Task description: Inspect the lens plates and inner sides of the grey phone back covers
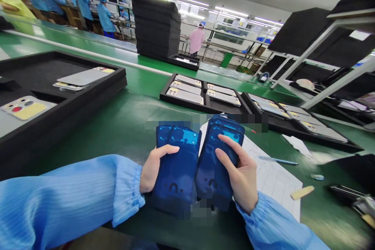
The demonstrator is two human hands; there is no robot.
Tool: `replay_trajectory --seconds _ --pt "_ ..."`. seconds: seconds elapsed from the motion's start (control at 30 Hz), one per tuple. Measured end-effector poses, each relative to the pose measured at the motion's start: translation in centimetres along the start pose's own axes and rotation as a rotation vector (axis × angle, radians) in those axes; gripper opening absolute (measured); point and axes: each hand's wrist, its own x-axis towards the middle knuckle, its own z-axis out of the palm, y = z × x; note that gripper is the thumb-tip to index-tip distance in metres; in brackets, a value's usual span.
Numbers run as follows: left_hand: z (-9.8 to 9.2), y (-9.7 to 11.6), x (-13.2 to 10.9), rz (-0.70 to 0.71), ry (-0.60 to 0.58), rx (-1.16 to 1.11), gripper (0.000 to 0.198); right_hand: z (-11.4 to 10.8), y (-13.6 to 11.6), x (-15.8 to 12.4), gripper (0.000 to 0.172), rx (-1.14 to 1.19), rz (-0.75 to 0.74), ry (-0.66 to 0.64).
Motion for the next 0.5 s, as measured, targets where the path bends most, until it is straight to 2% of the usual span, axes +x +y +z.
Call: replay_trajectory --seconds 0.17,0.3,0.5 --pt "0.07 0.07 -0.07 -0.026 0.046 0.002 0.023 0.21 0.02 -0.2 0.045 -0.016 -0.093 -0.034" --pt "0.05 0.03 -0.08 -0.051 0.034 -0.009 0.022 0.24 -0.05 -0.29 0.045 -0.048 -0.127 -0.034" --pt "0.03 -0.06 0.08 -0.038 0.003 -0.015 0.023 0.11 -0.01 -0.19 0.044 -0.046 -0.093 -0.04"
